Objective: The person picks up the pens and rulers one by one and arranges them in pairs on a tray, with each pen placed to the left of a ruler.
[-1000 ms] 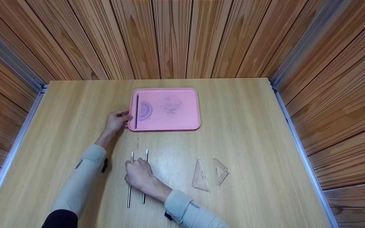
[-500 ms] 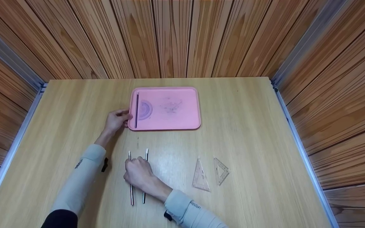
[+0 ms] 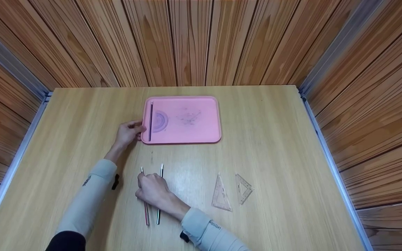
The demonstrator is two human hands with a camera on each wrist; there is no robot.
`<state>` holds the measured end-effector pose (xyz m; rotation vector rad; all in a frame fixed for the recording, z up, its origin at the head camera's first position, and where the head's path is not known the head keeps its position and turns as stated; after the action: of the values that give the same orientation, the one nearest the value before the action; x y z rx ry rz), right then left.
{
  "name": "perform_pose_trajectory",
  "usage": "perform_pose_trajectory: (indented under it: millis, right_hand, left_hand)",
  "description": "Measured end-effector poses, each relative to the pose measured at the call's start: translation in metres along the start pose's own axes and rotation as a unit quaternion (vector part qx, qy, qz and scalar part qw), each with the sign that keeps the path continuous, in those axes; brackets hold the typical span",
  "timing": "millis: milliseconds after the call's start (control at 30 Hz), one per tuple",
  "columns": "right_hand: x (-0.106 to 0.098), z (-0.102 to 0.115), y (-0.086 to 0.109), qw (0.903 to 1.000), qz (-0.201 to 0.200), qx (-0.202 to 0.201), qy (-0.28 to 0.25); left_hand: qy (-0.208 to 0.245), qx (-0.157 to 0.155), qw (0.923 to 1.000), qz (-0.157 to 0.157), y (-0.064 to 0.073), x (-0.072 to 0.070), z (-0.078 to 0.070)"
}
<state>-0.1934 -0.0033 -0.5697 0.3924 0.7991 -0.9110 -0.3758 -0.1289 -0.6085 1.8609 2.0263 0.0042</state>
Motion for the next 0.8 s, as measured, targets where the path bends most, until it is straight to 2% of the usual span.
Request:
perform_pose_trajectory:
  millis: [167,500,667,800]
  right_hand:
    - [-0.003,-0.002,0.000,0.9996,0.006,0.010,-0.025]
    - [-0.026,-0.008,-0.010,0.9988,-0.017,0.023,-0.039]
    - [-0.046,-0.018,-0.020,0.9980,-0.057,0.026,-0.009]
    - [-0.066,-0.025,-0.029,0.9944,-0.099,0.025,0.028]
  left_hand:
    - [-0.007,0.000,1.0000,0.002,0.001,0.000,0.001]
    - [-0.001,0.005,1.0000,-0.005,-0.001,0.000,0.002]
    - [0.001,0.004,1.0000,-0.009,-0.002,0.000,0.002]
    - [0.005,0.015,0.9998,-0.012,-0.002,0.000,-0.001]
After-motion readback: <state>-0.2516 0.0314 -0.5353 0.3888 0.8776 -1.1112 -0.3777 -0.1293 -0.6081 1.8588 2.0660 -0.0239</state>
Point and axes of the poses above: each hand's wrist, its own y-axis away from the middle knuckle, its own x-axis out of the palm, z = x × y, the point moved 8 cm from there along -y, towards the middle knuckle, and after that the axes turned 8 degrees about -y, right-handed, at the moved point
